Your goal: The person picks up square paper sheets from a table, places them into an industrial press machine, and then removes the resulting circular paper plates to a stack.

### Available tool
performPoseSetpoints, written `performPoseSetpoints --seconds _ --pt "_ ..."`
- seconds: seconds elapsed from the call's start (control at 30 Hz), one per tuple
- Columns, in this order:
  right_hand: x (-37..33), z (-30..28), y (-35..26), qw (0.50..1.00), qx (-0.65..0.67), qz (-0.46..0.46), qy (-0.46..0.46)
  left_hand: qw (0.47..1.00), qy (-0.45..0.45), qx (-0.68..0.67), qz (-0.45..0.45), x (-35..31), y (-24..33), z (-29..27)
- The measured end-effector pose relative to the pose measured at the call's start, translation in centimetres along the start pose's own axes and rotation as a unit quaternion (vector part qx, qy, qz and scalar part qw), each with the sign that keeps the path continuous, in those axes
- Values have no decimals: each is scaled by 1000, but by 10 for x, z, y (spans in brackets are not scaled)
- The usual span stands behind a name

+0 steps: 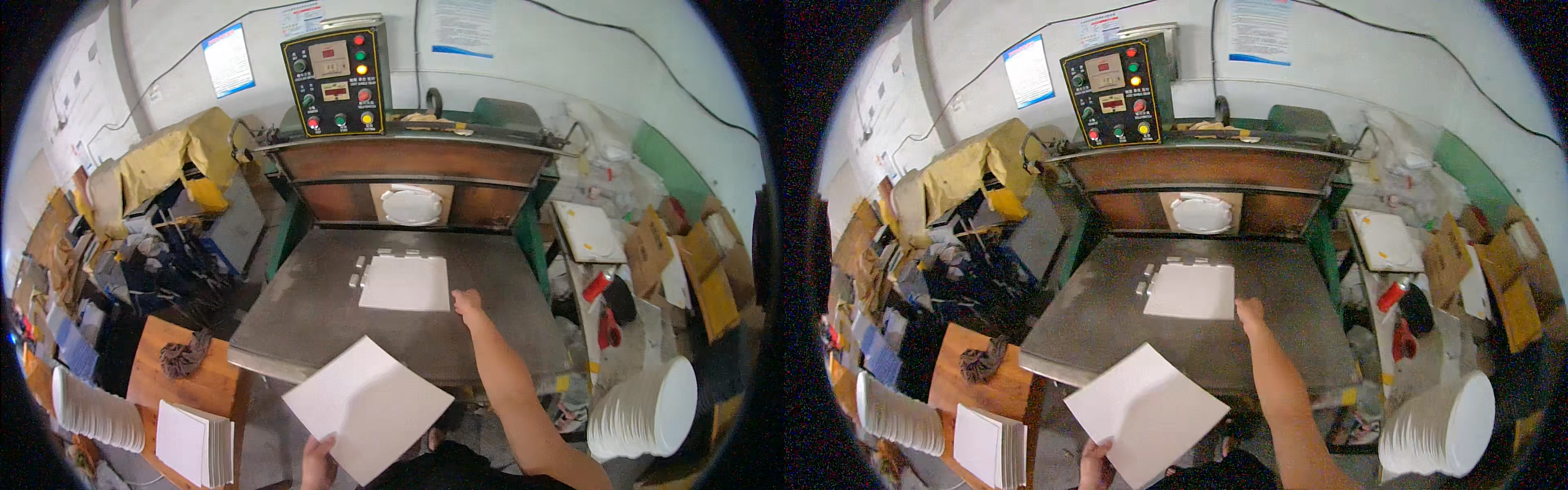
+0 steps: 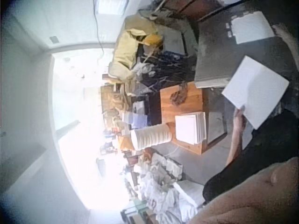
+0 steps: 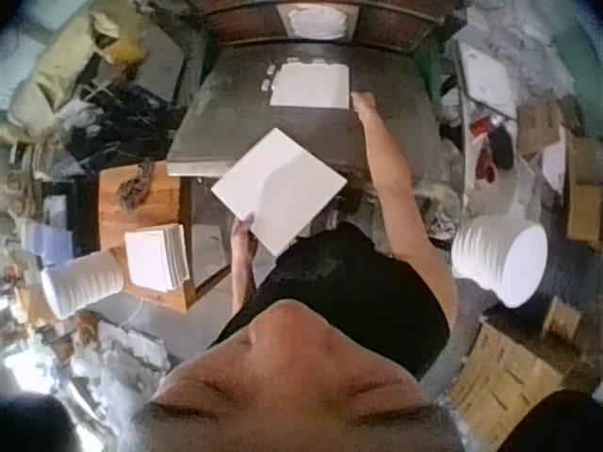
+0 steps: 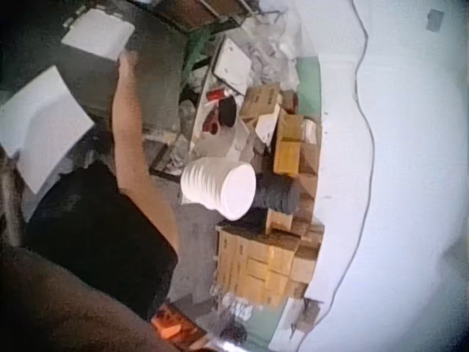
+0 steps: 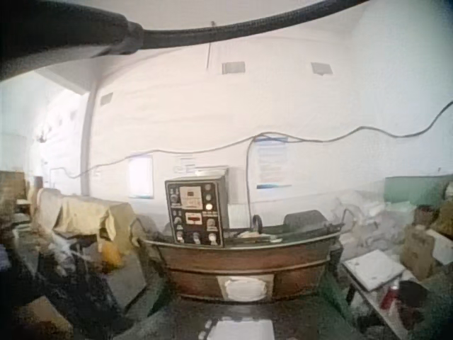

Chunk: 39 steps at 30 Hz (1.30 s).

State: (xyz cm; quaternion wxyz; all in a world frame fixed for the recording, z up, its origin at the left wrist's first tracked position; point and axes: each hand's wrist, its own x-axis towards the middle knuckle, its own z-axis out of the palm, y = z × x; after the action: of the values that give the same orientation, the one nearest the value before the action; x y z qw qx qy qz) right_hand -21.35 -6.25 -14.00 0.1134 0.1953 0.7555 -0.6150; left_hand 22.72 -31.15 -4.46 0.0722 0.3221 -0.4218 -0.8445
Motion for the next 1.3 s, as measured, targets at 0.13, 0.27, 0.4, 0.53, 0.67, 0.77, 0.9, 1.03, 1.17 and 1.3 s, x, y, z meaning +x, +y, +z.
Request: performPoseSetpoints --seconds 0.13,0.27,0.4,0.53,0.67,0.77,0.9,1.03,1.17,1.3 --pt "47 41 33 990 86 72 -90 974 65 171 -136 -13 -11 8" --pt "95 17 17 927 221 199 -227 981 -94 -1 -168 28 -40 10" --pt "91 -13 -4 910 243 160 -296 982 -91 -76 -147 72 -45 89" --pt "32 -114 -35 925 285 45 -246 987 -127 -28 -99 169 -81 167" --pt "-26 -237 0 937 318 -19 -147 986 -65 -87 -126 279 -113 235" --pt "-74 -282 61 930 345 -38 -118 994 -100 26 -22 333 -136 201" --pt "-205 -328 86 995 22 -70 67 994 -29 98 -37 319 -130 208" --pt "-242 -333 161 973 138 52 176 784 31 569 245 282 -113 299" --pt "-277 -261 41 980 117 35 156 531 -6 790 308 339 -148 324" --pt "-298 -258 40 976 152 -12 156 544 -52 792 270 351 -158 340"
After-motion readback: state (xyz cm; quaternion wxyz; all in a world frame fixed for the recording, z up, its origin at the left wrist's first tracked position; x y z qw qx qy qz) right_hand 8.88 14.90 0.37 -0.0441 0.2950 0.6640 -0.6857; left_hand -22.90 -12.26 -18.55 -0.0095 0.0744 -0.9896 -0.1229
